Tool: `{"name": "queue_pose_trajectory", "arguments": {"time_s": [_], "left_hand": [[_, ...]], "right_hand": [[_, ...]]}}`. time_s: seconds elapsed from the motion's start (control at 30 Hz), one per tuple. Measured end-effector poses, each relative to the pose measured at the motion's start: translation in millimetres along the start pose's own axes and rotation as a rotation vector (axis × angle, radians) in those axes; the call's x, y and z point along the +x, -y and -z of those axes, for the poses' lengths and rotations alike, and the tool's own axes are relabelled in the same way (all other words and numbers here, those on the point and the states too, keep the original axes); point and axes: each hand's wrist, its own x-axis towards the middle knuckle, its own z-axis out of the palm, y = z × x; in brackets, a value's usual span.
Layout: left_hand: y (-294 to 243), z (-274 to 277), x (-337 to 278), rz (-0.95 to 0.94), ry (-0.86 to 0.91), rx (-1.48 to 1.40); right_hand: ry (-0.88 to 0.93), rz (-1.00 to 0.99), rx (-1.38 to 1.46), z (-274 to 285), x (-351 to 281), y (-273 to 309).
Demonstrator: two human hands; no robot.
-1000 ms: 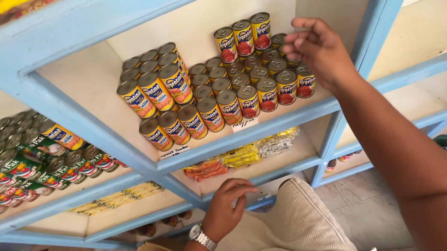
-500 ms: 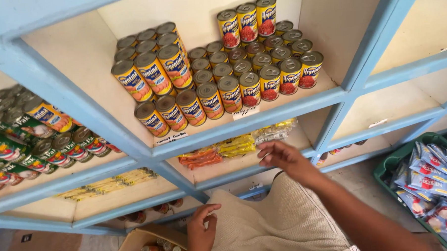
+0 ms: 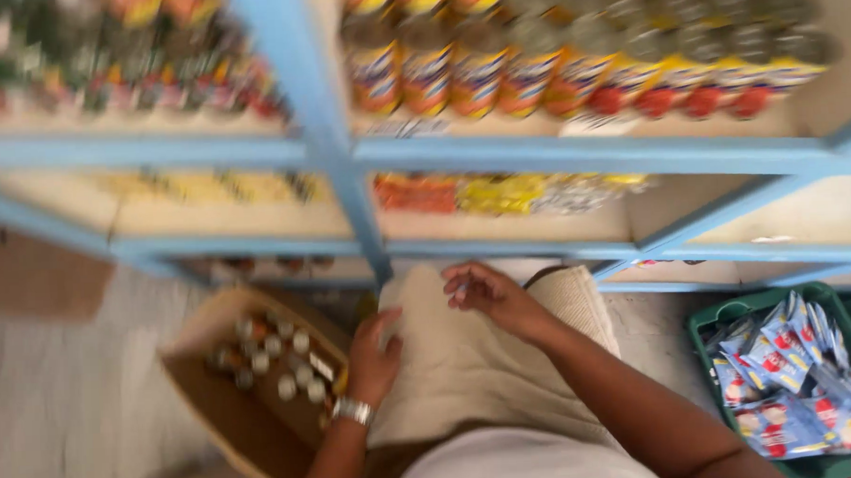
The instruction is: Stocking canned food items from a cardboard box on the floor onto grocery store shelves.
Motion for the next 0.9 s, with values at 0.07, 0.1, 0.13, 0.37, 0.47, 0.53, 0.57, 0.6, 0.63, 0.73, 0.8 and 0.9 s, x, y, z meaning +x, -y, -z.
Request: {"name": "queue_pose_trajectory", "arguments": {"time_s": [0.07, 0.1, 0.13, 0.37, 0.47, 0.53, 0.57, 0.6, 0.63, 0.73, 0.8, 0.9], "left_hand": [[-1, -4, -10, 0.049, -0.024, 0.025], [-1, -6, -11, 0.033, -0.023, 0.063], [1, -11, -16, 0.078, -0.042, 0.054], [33, -23, -29, 0.366, 0.155, -0.252], [45, -18, -36, 0.364, 0.145, -0.367], [42, -10, -43, 0.398, 0.149, -0.441], [42, -7, -48, 0.391, 0.137, -0.469], [42, -5, -51, 0.378, 0.129, -0.496], [43, -2, -58, 0.391, 0.126, -0.498], [45, 2, -77, 0.35, 0.123, -0.595], [48, -2, -92, 0.34, 0.151, -0.592], [29, 18, -94, 0.427, 0.157, -0.438]], "right_hand": [[0.056, -0.038, -0.045, -12, 1, 3], [0.068, -0.02, -0.086, -17, 4, 6], [0.104, -0.055, -0.089, -23, 8, -5], [0.135, 0.308, -1.029, -96, 9, -47], [0.131, 0.364, -1.16, -107, 10, -67], [0.135, 0.349, -1.116, -112, 9, -66], [0.12, 0.361, -1.108, -114, 9, -64], [0.098, 0.372, -1.101, -116, 7, -62], [0.109, 0.365, -1.096, -116, 8, -62], [0.081, 0.395, -1.033, -115, 4, -63], [0.053, 0.41, -1.009, -113, 1, -63], [0.029, 0.399, -1.006, -111, -2, -60]]}}
